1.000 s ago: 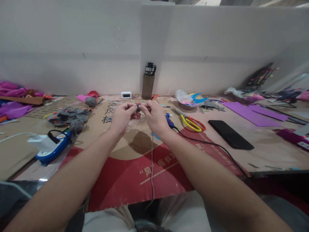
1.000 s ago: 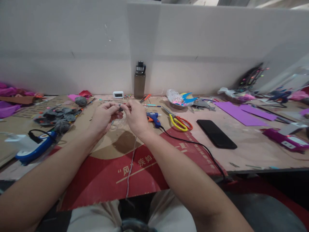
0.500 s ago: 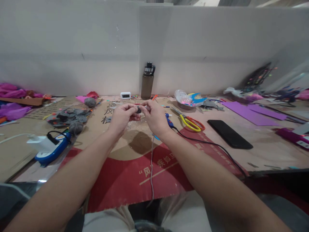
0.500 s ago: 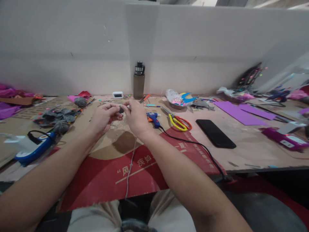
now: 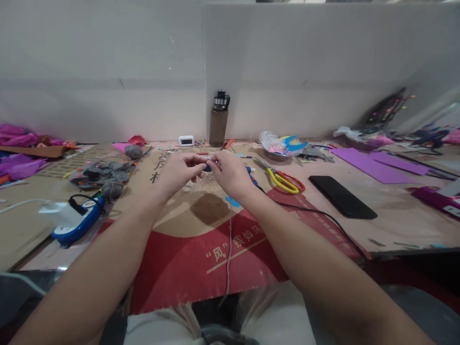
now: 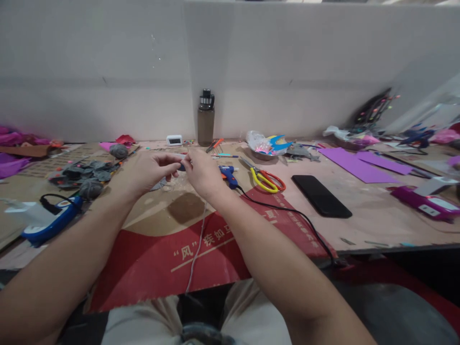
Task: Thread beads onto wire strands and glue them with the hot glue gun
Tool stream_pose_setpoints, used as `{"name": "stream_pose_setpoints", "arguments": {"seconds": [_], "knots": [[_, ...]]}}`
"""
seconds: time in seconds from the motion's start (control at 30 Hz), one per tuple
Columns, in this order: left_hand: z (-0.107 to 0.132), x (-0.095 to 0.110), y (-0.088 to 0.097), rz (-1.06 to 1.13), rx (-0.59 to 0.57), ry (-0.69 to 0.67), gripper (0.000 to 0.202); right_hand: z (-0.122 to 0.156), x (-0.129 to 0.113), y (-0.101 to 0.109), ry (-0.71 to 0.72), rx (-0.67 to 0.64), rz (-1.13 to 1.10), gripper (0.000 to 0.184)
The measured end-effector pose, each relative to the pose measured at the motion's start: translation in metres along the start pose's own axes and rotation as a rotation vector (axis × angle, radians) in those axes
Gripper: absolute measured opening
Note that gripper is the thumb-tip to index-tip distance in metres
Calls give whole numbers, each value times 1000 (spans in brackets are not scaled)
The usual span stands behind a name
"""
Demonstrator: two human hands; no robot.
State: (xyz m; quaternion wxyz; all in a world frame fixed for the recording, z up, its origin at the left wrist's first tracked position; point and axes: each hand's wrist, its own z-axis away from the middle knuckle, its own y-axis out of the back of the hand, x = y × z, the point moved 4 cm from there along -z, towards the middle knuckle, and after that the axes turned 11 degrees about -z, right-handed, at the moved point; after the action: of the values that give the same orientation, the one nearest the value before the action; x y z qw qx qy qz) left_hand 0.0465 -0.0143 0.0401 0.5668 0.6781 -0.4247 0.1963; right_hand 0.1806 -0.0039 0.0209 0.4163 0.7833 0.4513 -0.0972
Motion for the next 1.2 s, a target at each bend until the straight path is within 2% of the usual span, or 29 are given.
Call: {"name": "stream_pose_setpoints", "arguments": {"seconds": [0.17, 0.3, 0.43, 0.6, 0.67, 0.77, 0.87, 0.97, 1.03, 1.13, 1.2], "knots": [[2, 1, -2, -39, 41, 5, 12, 0, -2, -3, 14, -42, 52, 19], [-1, -7, -3, -28, 68, -31, 10, 0, 0, -4, -44, -21, -83, 21], [-5, -15, 2, 2, 214, -9, 10, 2, 2, -7, -69, -7, -228, 19], [-13, -33, 10, 85, 324, 44, 6, 11, -11, -21, -17, -137, -263, 21], [-17, -43, 14, 174, 359, 60, 7, 17, -20, -28, 34, -199, -293, 21], [-24, -58, 18, 440, 415, 105, 5, 27, -34, -38, 98, -319, -323, 21], [-29, -67, 19, 680, 397, 172, 6, 33, -41, -43, 144, -436, -330, 22], [-31, -70, 19, 796, 359, 234, 9, 30, -40, -36, 164, -511, -300, 29], [-30, -70, 19, 819, 346, 246, 11, 22, -32, -25, 105, -469, -272, 37], [-28, -68, 20, 808, 358, 248, 13, 8, -11, 1, -32, -272, -152, 40], [-26, -67, 20, 797, 362, 242, 15, 3, 8, 19, -148, -160, 28, 39]]}}
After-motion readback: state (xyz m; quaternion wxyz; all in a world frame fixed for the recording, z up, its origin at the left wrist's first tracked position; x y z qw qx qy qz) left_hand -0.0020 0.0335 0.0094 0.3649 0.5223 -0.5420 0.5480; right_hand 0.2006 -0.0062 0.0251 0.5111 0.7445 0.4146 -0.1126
